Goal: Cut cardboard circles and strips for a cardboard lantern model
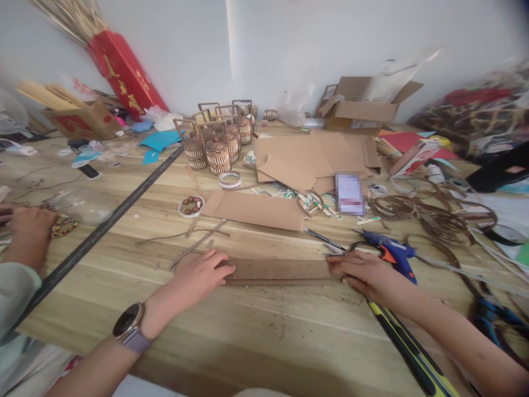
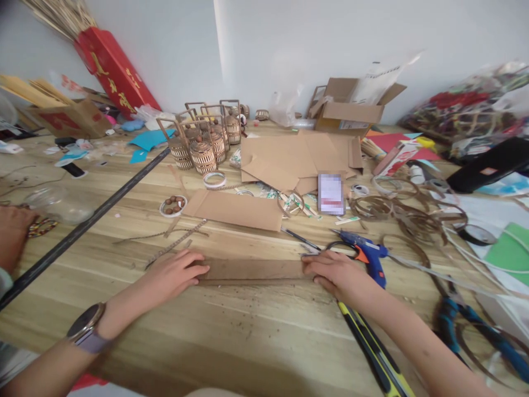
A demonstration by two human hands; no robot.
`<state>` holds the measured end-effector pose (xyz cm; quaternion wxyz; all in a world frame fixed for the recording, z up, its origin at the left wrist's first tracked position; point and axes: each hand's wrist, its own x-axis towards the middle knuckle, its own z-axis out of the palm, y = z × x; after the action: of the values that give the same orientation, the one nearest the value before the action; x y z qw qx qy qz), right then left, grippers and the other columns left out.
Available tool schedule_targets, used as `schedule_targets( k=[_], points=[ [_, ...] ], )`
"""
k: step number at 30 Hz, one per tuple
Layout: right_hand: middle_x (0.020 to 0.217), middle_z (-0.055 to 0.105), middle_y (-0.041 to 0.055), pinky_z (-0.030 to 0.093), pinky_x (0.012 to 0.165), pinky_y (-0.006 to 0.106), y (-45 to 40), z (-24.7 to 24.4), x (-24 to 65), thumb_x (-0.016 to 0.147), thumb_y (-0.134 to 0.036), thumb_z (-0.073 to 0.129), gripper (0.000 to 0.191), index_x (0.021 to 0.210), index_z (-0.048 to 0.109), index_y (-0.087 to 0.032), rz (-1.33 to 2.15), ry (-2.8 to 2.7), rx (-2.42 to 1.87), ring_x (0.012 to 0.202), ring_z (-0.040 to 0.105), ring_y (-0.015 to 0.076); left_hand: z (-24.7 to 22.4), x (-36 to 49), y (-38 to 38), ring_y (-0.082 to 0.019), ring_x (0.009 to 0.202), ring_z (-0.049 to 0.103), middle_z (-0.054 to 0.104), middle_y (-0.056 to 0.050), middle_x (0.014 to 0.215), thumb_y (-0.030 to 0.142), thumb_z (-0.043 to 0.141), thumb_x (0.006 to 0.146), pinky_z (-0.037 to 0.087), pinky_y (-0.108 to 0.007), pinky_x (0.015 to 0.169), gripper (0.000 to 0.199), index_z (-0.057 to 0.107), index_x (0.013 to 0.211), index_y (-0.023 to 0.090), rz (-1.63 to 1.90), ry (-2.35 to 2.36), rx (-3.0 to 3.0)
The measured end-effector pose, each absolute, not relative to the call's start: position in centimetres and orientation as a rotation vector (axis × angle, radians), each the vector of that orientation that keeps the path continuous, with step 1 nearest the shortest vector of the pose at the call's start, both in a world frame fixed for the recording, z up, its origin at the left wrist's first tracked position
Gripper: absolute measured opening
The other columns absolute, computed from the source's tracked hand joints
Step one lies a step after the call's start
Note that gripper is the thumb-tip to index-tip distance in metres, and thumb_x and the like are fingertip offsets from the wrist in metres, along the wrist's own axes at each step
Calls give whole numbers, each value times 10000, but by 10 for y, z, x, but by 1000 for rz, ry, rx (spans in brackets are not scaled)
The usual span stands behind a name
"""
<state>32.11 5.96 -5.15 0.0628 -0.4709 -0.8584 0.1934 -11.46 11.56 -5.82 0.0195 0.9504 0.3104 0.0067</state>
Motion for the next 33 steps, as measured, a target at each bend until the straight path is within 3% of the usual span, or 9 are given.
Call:
schedule_targets(
  k=[13,17,33],
  points=[
    [1260,725,108,526,935,477,60,-52,317,907,-194,513,233,1058,682,-245,510,-2603,-1547,1106,679,287,-70,-124,112,-245,1051,628,672,-79,1139,147,638,940,576,-380,883,272,719,1185,235,198,943,2914],
    [1171,738,118,534,910,471,61,-55,317,878,-177,504,210,1002,665,-231,492,-2597,-1529,1060,686,294,-69,-125,111,-248,1080,618,672,-93,1158,144,600,959,578,-386,901,275,722,1192,223,255,915,2904],
    [1131,739,118,568,878,460,63,-59,323,918,-235,482,156,932,638,-241,563,-2559,-1449,1051,705,292,-73,-126,110,-249,1141,609,698,-103,1225,193,564,996,577,-411,948,260,728,1196,217,289,886,2913]
  ],
)
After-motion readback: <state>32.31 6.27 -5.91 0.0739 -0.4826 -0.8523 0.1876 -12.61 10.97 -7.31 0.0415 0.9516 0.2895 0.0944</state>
